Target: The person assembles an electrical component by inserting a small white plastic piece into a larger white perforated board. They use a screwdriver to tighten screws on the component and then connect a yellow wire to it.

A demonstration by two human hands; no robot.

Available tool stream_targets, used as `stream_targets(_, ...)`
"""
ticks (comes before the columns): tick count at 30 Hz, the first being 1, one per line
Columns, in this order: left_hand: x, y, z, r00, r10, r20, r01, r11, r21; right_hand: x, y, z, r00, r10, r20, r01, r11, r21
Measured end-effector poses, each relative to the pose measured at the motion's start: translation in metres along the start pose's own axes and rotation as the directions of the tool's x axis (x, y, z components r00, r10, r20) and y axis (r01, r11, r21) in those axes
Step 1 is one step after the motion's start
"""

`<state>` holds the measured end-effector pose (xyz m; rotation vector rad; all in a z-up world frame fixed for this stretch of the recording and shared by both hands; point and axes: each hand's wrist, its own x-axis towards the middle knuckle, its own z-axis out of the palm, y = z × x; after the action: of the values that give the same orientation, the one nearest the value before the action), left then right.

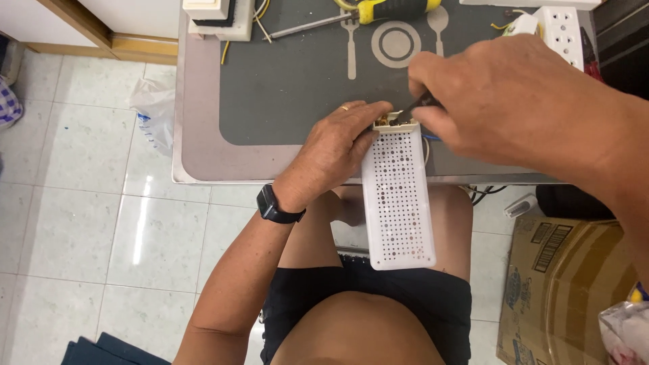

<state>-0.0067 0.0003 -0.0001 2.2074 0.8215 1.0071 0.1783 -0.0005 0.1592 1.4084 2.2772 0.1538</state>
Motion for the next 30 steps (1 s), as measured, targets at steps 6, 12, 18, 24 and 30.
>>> stream_targets(6, -0.001, -0.003, 0.002, 0.999, -0.041, 0.008, 0.041, 0.999, 0.009, 0.008, 0.004, 0.014, 0.983, -0.01, -0.183, -0.009, 0.994, -0.104)
stream_targets(12, -0.002, -0.003, 0.002, 0.999, -0.038, 0.008, 0.038, 0.999, 0.019, 0.002, -0.003, -0.001, 0.998, 0.05, 0.024, -0.047, 0.993, -0.113)
stream_targets(18, -0.003, -0.007, 0.005, 1.0, -0.002, -0.021, 0.002, 1.0, 0.018, -0.004, -0.008, -0.021, 0.992, 0.066, 0.104, -0.074, 0.994, 0.076)
stream_targets(24, -0.002, 0.0, 0.002, 0.999, -0.03, -0.011, 0.03, 0.999, 0.011, 0.006, 0.007, 0.017, 0.997, 0.031, -0.07, -0.047, 0.97, -0.239)
stream_targets(30, 0.0, 0.004, -0.002, 0.999, -0.037, 0.009, 0.037, 0.999, -0.011, -0.004, 0.002, -0.011, 0.996, 0.047, 0.082, -0.052, 0.997, 0.061)
